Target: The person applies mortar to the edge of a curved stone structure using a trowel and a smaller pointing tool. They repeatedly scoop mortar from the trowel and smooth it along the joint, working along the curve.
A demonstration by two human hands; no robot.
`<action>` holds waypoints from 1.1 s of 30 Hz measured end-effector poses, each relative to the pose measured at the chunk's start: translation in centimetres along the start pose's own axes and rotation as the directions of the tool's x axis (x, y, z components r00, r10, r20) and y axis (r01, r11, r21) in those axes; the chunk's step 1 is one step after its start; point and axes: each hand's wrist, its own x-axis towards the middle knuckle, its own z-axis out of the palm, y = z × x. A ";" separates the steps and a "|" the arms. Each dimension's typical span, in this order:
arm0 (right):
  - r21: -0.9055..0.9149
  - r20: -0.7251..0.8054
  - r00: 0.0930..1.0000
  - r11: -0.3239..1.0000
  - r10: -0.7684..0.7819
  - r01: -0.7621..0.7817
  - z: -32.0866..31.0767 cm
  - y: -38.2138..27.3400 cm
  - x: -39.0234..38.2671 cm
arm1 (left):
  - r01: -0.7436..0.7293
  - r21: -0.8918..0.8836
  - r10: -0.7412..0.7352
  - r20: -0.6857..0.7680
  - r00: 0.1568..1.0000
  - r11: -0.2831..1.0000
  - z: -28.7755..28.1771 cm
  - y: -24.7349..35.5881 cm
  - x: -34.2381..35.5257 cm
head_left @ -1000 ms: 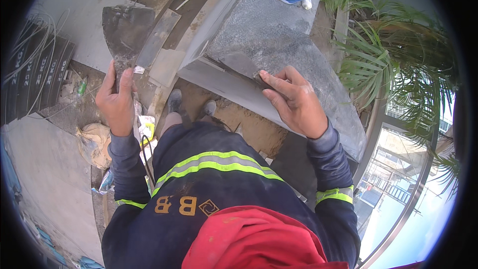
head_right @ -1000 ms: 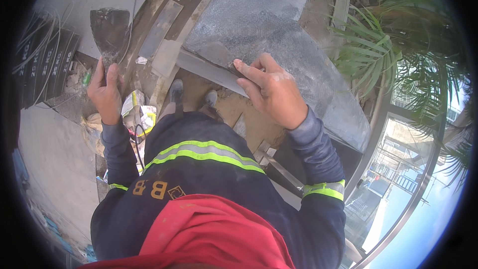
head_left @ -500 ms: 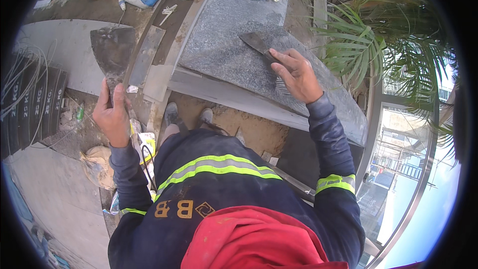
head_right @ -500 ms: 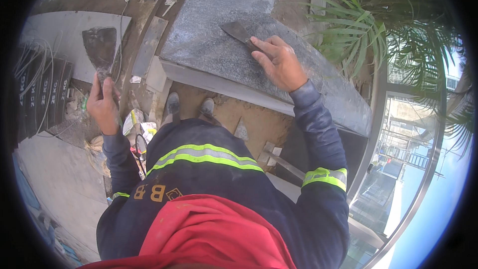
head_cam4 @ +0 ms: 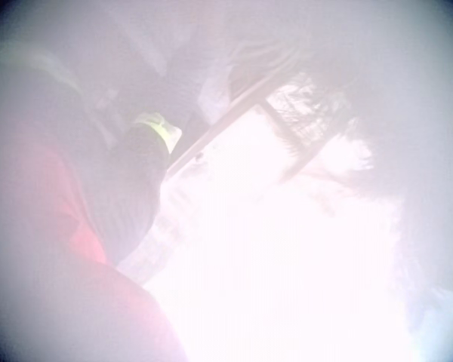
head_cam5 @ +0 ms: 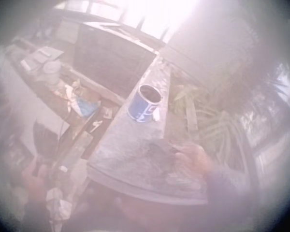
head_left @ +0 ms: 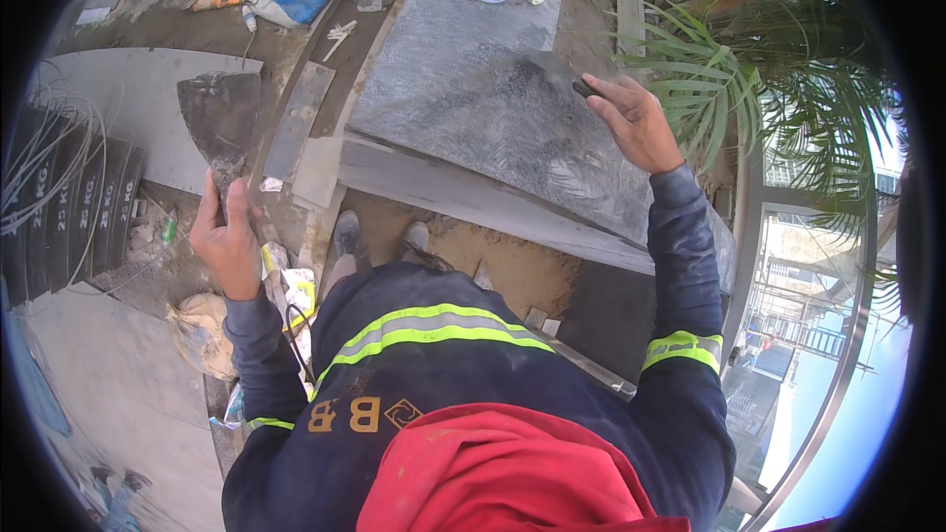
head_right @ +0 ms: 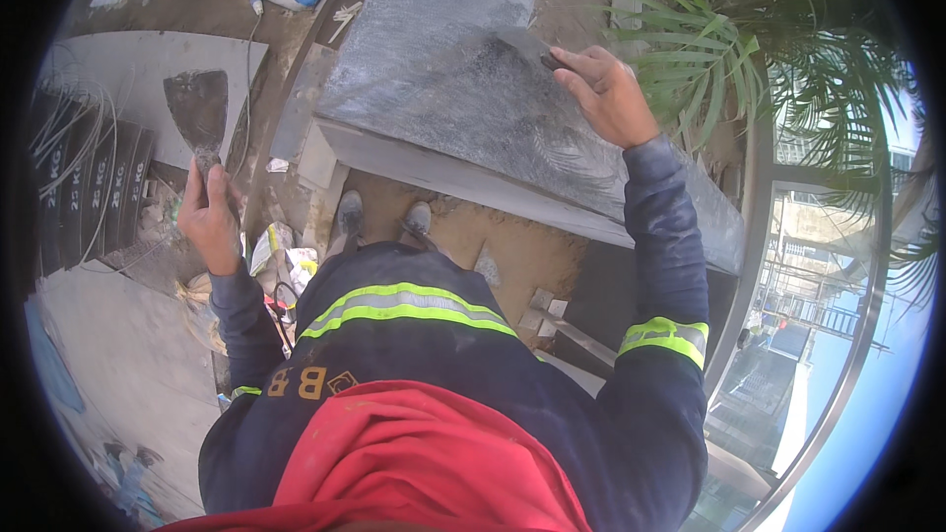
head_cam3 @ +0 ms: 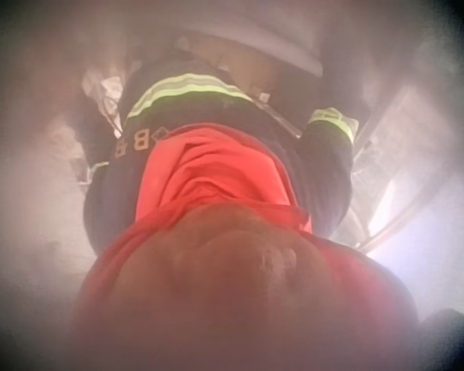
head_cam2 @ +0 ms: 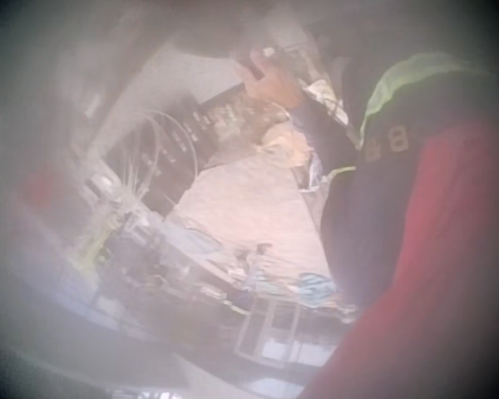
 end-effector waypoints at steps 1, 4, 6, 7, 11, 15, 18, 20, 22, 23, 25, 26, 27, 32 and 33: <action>0.024 0.000 1.000 1.000 0.001 -0.001 0.7 1.1 0.1 | 0.001 -0.004 -0.001 -0.004 1.000 1.000 0.0 0.2 -0.2; -0.002 -0.038 0.997 0.998 -0.067 0.067 3.3 4.9 -0.8 | -0.001 0.015 0.001 -0.018 1.000 1.000 -0.2 0.1 -1.2; 0.019 0.112 0.994 1.000 0.003 -0.005 -0.1 4.3 -0.4 | 0.011 0.036 -0.009 -0.043 0.999 0.999 -0.5 0.1 -1.9; 0.027 0.182 0.982 0.999 0.040 -0.046 -1.1 4.0 -0.2 | 0.026 0.042 -0.024 -0.057 0.998 0.999 -0.6 0.2 -2.1; 0.036 -0.021 1.000 0.999 -0.015 0.016 0.6 6.7 1.1 | 0.036 0.095 -0.029 -0.074 0.997 0.995 0.0 -0.5 -2.7; 0.043 0.049 0.998 0.998 -0.038 0.036 -0.3 5.5 -0.7 | -0.056 0.100 0.064 -0.080 0.995 0.993 0.8 -0.2 -3.3; 0.064 -0.033 0.998 0.996 -0.055 0.057 -0.3 5.5 0.3 | -0.007 0.008 0.007 -0.071 0.997 1.000 2.1 0.0 -3.6; 0.077 0.014 0.996 0.993 -0.091 0.090 2.6 6.7 0.5 | 0.005 0.019 -0.004 -0.066 0.998 1.000 2.5 0.2 -3.9; 0.069 0.055 0.989 0.989 -0.134 0.130 1.7 7.4 -0.8 | -0.047 0.031 0.048 -0.062 0.997 0.998 2.5 0.3 -3.9; 0.062 0.078 0.985 0.986 -0.157 0.152 0.7 7.2 -1.2 | -0.070 0.034 0.072 -0.063 0.995 0.997 2.6 0.3 -4.0; 0.056 0.041 0.993 0.993 -0.109 0.106 -0.3 4.8 -0.3 | -0.036 0.029 0.039 -0.080 0.996 0.999 2.7 1.0 -4.2; 0.076 -0.073 0.988 0.987 -0.134 0.140 -0.2 4.9 0.5 | -0.014 0.013 0.015 -0.072 0.997 1.000 3.2 1.2 -4.3; 0.093 -0.178 0.970 0.979 -0.164 0.183 0.2 5.0 0.9 | -0.015 0.030 0.016 -0.062 0.998 0.999 3.5 1.3 -4.5; -0.003 0.067 0.982 0.984 -0.176 0.177 0.9 4.4 -0.5 | -0.072 0.062 0.076 -0.070 0.995 0.995 3.1 1.4 -4.6; -0.001 0.143 0.981 0.991 -0.129 0.131 -0.1 3.9 -0.8 | -0.057 0.062 0.062 -0.077 0.995 0.996 3.1 1.3 -4.6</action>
